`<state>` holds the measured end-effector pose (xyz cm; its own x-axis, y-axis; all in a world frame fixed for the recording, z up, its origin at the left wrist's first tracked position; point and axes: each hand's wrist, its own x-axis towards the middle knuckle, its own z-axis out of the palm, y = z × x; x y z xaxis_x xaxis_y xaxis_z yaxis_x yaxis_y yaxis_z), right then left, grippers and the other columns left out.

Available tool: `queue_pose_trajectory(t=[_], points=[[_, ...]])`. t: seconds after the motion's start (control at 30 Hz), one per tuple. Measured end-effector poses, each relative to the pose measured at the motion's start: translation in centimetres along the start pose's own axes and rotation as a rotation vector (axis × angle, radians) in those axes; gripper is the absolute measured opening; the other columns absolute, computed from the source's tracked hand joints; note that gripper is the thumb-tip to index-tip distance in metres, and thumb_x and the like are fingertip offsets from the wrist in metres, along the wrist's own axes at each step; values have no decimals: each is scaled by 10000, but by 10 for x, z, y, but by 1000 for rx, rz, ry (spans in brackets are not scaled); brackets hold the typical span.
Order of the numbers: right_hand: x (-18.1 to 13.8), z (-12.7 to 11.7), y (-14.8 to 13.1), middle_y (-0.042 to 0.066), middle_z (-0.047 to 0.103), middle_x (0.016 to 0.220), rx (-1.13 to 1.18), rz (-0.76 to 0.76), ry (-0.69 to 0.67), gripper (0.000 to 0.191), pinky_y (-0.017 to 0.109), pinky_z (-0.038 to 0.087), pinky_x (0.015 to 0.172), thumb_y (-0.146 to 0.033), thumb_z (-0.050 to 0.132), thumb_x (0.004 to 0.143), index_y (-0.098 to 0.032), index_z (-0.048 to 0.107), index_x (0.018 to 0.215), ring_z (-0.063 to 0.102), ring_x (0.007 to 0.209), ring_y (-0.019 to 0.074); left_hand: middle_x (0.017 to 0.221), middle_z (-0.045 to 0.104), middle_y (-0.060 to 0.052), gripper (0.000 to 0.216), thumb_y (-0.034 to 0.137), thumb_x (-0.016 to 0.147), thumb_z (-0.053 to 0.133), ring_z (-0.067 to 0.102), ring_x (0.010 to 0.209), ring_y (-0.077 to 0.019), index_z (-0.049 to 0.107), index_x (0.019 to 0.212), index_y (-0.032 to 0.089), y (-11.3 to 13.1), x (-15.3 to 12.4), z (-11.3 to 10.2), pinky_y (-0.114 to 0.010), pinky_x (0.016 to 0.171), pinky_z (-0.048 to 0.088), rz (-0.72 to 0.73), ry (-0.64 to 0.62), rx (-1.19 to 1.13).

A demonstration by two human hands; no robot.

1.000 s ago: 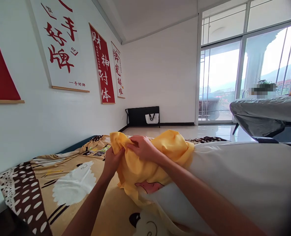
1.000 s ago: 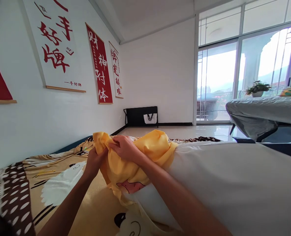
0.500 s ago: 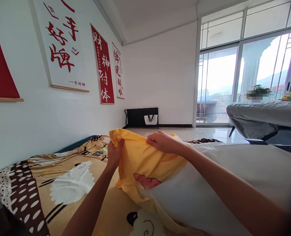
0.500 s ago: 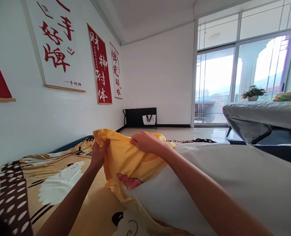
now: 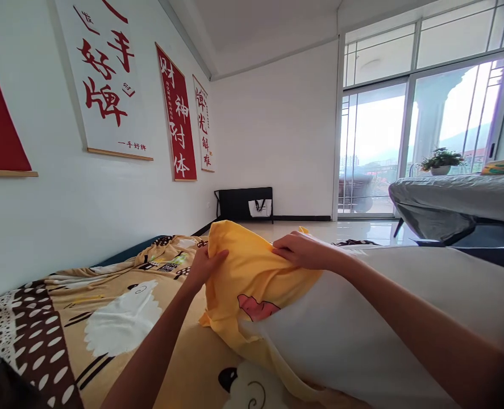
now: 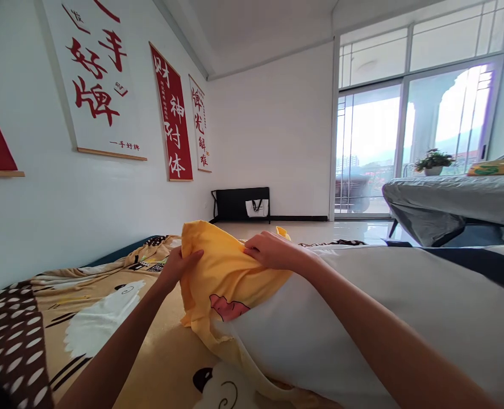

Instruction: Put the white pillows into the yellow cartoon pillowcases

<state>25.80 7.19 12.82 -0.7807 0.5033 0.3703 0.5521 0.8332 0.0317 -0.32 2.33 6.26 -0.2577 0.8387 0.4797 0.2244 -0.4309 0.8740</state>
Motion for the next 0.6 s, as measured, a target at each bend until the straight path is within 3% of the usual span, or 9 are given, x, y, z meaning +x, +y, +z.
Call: queue_pose_trajectory(t=[0.27, 0.47, 0.6], points=[[-2, 12, -6, 44, 582, 779, -235, -8, 38, 222, 259, 304, 675, -192, 471, 880, -177, 555, 676, 511, 742, 149, 746, 685, -62, 331, 356, 566, 791, 622, 697, -207, 664, 763, 122, 8, 1, 14, -275, 590, 486, 25, 28, -17], [6, 5, -8, 46, 607, 780, -226, -8, 98, 272, 266, 321, 703, -250, 476, 908, -179, 576, 665, 546, 777, 156, 750, 667, -22, 415, 401, 557, 811, 614, 650, -164, 623, 827, 150, 19, -3, -3, -268, 608, 499, 46, 116, -323], [14, -3, -21, 68, 645, 802, -222, 8, 101, 264, 285, 341, 759, -246, 500, 894, -179, 616, 666, 575, 822, 181, 706, 641, 10, 442, 386, 516, 840, 603, 625, -142, 608, 818, 161, 27, 0, -11, -247, 591, 490, 102, 252, -441]])
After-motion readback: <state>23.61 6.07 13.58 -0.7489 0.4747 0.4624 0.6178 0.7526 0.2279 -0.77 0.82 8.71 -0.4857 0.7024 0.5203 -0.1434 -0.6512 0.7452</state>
